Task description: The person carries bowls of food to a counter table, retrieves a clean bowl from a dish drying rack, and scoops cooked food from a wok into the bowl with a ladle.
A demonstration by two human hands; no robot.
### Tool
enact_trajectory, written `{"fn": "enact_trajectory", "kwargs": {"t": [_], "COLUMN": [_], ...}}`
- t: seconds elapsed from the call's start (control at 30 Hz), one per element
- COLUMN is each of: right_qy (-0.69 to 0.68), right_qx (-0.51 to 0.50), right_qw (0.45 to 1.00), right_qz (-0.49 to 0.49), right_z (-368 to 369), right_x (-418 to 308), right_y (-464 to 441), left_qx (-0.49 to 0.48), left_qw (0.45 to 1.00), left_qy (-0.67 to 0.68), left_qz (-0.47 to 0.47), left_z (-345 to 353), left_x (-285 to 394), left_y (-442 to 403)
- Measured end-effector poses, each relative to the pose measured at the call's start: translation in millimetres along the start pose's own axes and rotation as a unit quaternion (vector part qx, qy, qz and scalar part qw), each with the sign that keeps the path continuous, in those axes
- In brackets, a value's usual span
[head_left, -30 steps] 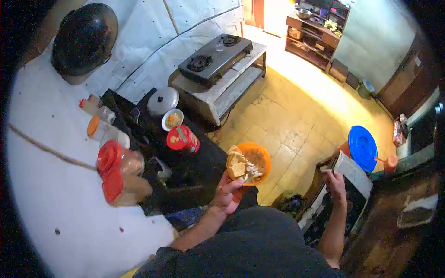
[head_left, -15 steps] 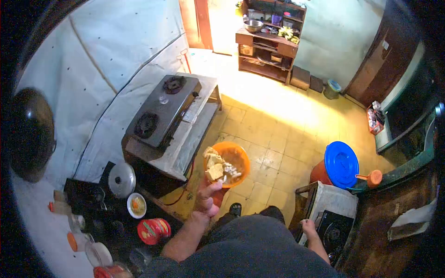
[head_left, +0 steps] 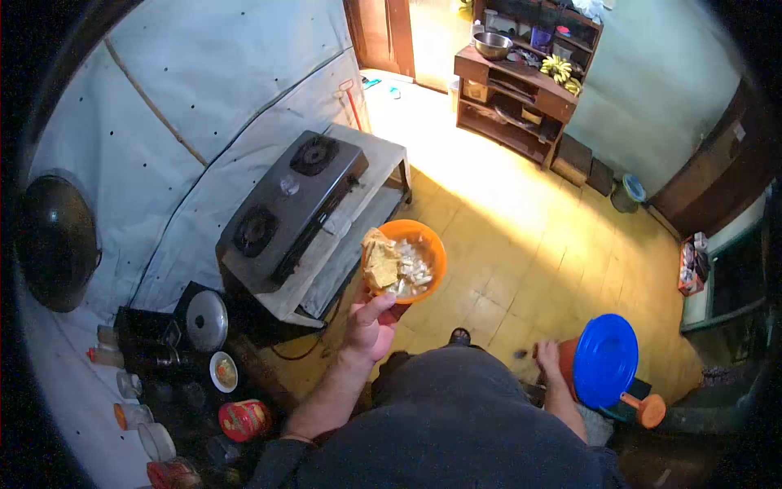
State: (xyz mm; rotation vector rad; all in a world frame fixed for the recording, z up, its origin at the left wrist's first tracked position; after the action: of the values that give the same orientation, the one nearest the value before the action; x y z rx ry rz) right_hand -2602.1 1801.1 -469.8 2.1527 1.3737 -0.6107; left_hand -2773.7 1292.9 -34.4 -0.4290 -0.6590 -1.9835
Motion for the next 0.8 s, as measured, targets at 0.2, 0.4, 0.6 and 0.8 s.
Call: {"fn": "enact_trajectory", "kwargs": {"t": [0.2,0.4,0.6,0.8], "right_qy": [-0.414,-0.190,-0.043,-0.056], "right_qx": [0.150,0.091,0.077,0.130], "right_qw": [0.863,0.776,0.786,0.808], "right_qz": [-0.247,-0.594,-0.611,-0.572], "right_z": [-264.0,-320.9,-277.8,-304.0], "right_x": [-392.5,-585.2,-622.5,-666.2], "right_y": [-128.9,-167.3,-297.1,-439.8], "left_qx": [0.041,0.012,-0.005,-0.049], "left_qw": [0.999,0.999,0.998,0.993], "left_qy": [0.000,0.006,-0.012,-0.030], "left_qz": [0.014,-0.029,-0.054,-0.099], "left_z": [30.1,62.5,72.4,104.7], "left_x": [-18.2,-28.5,2.1,59.0], "left_y": [-111.3,-247.4,-391.3,-545.4]}}
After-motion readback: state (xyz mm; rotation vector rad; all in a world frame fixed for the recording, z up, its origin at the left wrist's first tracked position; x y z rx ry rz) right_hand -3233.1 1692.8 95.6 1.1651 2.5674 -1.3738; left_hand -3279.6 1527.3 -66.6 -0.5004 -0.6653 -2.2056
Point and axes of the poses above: each hand's wrist, its own y-axis away from the middle knuckle, its own z-axis out of the palm, x = y × z, the point moved 10 cm from there along -y, towards the middle knuckle, and after that the axes turned 11 degrees about -z, right-handed, at the moved point
